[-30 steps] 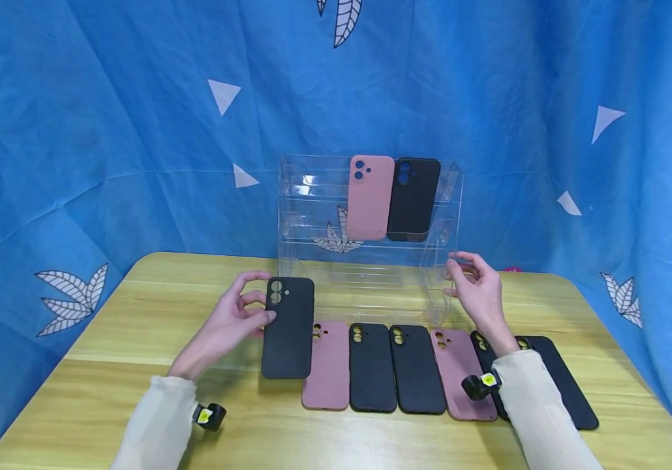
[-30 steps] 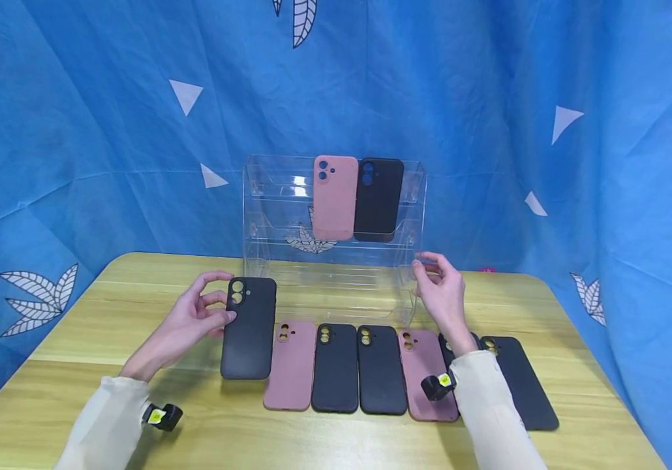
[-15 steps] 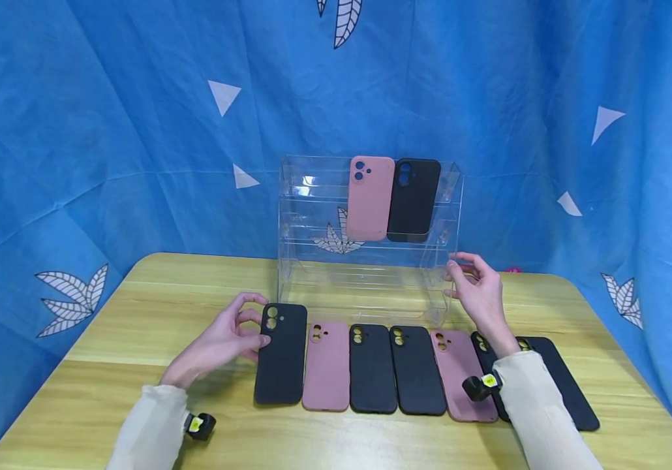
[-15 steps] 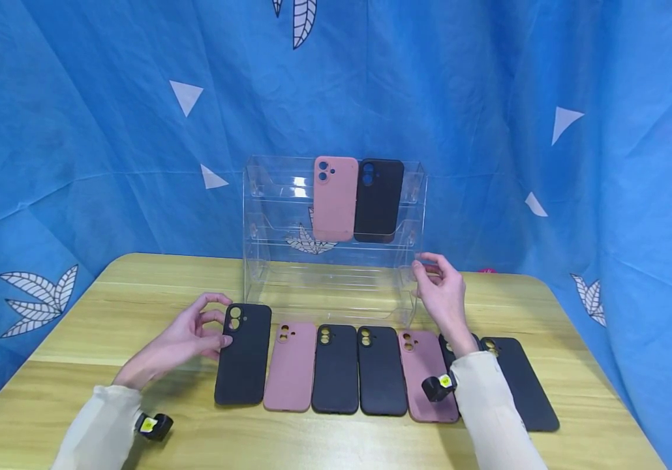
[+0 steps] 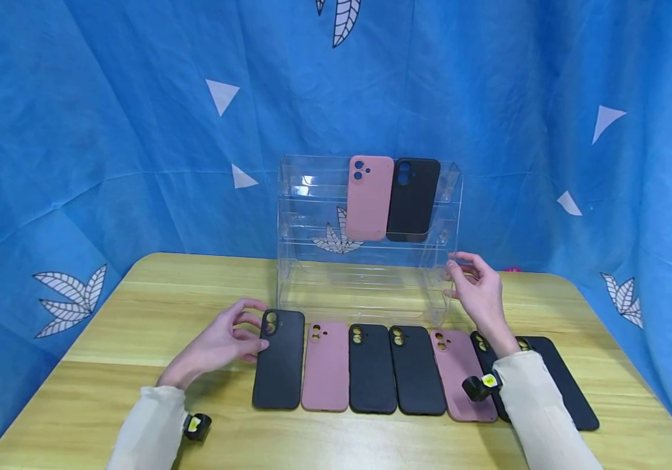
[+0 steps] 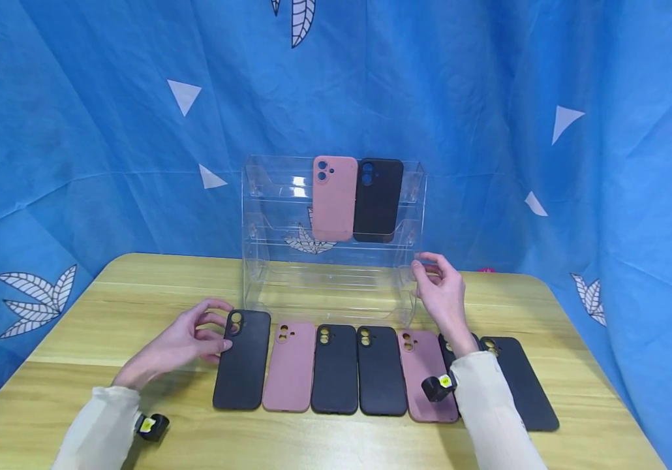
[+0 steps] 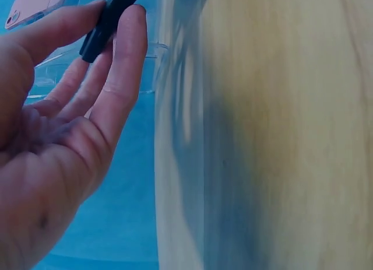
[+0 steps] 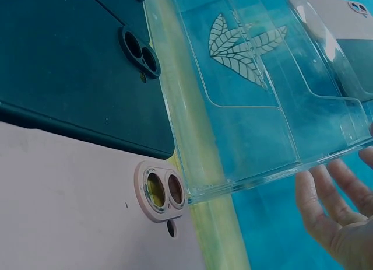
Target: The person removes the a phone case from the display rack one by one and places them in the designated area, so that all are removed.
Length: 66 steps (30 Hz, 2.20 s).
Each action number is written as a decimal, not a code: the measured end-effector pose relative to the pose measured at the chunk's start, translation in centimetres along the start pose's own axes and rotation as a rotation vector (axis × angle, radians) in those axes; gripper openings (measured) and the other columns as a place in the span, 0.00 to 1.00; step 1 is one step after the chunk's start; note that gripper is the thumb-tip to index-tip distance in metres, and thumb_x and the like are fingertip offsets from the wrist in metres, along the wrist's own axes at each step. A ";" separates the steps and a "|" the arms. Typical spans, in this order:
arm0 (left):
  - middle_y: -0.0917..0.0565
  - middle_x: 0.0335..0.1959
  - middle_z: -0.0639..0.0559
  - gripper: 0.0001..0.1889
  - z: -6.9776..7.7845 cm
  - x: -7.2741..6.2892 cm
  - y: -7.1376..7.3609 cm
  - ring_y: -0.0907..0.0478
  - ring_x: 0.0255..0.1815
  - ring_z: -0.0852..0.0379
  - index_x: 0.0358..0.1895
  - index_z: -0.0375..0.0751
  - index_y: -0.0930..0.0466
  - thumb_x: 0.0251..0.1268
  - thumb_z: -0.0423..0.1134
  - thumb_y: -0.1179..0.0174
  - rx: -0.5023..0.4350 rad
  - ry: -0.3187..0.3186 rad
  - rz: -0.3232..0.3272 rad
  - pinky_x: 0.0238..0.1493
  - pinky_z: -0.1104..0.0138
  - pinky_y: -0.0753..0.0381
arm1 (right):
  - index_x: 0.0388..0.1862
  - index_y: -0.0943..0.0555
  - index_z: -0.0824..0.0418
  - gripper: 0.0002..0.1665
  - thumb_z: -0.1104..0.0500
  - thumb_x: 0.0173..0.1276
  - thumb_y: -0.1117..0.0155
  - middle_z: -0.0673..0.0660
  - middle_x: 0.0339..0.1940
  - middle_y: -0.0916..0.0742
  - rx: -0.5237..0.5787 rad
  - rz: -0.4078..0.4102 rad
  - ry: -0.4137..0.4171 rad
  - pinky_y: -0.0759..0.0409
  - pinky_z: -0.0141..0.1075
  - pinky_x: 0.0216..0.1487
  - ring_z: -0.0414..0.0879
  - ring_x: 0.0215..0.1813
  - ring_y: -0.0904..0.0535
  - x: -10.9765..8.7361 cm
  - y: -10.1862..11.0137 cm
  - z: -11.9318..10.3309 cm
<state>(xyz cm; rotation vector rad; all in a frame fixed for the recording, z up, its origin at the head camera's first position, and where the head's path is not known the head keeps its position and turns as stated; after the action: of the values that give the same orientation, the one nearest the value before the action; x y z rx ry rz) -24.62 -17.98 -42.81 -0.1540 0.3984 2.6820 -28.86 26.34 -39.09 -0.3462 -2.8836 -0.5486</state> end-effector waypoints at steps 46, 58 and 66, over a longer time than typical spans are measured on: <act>0.23 0.56 0.38 0.28 -0.6 0.7 -0.3 0.18 0.29 0.54 0.67 0.36 0.26 0.64 0.33 0.30 0.221 0.107 0.062 0.31 0.62 0.13 | 0.70 0.27 0.62 0.29 0.46 0.80 0.45 0.68 0.61 0.17 0.024 -0.015 -0.017 0.11 0.31 0.38 0.30 0.43 0.16 0.1 0.0 0.1; 0.27 0.64 0.28 0.30 1.4 0.6 0.9 0.15 0.51 0.39 0.70 0.32 0.32 0.69 0.36 0.34 0.048 -0.069 0.069 0.46 0.56 0.10 | 0.70 0.27 0.63 0.28 0.48 0.81 0.45 0.69 0.61 0.18 0.031 -0.012 -0.013 0.11 0.31 0.38 0.30 0.42 0.16 0.1 0.0 0.3; 0.27 0.64 0.30 0.27 3.9 0.7 0.9 0.14 0.53 0.42 0.69 0.36 0.30 0.71 0.39 0.34 0.010 -0.149 0.122 0.50 0.55 0.10 | 0.70 0.26 0.61 0.27 0.48 0.81 0.45 0.68 0.60 0.17 0.030 -0.008 -0.017 0.11 0.31 0.38 0.31 0.43 0.16 0.1 0.0 0.4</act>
<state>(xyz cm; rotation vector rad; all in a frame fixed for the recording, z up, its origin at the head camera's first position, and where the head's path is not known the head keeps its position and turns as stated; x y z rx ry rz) -25.84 -17.31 -39.00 0.0749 0.3859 2.7881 -29.04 26.51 -39.38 -0.3364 -2.9074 -0.5051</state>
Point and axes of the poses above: each hand's wrist, its own x-axis towards the middle knuckle, its own y-axis out of the back of the hand, z = x × y, the point moved 5 cm from there along x, towards the middle knuckle
